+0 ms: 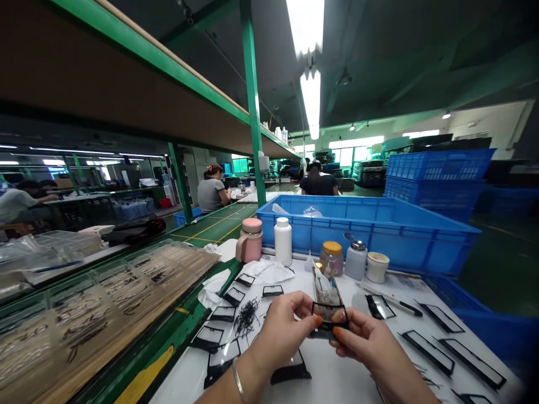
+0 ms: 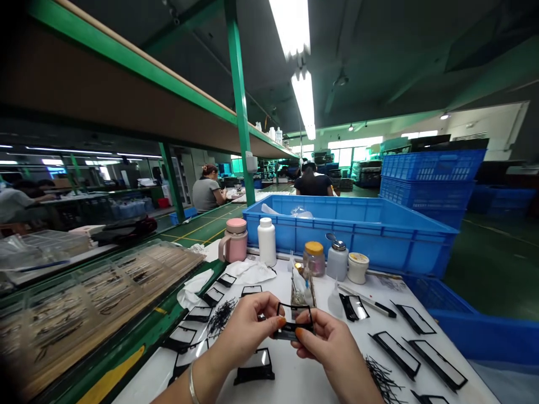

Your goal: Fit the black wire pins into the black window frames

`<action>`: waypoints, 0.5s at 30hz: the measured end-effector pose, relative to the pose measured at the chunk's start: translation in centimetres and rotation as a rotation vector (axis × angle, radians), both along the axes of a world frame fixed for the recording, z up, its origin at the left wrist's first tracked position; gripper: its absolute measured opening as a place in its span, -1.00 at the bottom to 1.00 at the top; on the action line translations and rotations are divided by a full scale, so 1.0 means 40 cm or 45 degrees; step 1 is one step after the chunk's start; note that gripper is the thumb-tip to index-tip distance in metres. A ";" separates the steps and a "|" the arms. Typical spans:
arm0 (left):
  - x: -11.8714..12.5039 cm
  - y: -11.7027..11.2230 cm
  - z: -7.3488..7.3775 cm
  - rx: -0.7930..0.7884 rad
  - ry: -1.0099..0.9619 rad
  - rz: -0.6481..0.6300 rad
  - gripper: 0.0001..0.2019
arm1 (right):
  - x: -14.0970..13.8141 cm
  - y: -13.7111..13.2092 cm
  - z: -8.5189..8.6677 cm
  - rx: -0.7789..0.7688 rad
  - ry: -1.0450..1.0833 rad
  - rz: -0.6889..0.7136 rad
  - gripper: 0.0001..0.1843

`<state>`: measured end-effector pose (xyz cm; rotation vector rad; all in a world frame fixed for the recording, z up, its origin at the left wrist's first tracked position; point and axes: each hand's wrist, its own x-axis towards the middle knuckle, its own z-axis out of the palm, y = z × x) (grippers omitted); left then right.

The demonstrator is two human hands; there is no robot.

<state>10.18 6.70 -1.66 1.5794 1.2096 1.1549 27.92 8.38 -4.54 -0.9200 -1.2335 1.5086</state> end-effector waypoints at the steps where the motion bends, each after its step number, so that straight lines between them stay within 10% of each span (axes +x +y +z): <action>1: 0.001 0.000 0.000 -0.004 -0.003 0.005 -0.93 | -0.002 0.001 -0.001 -0.005 0.001 -0.007 -0.68; 15: 0.005 -0.005 0.004 0.024 0.060 0.037 -0.95 | -0.003 -0.004 0.005 0.030 0.002 -0.016 -0.70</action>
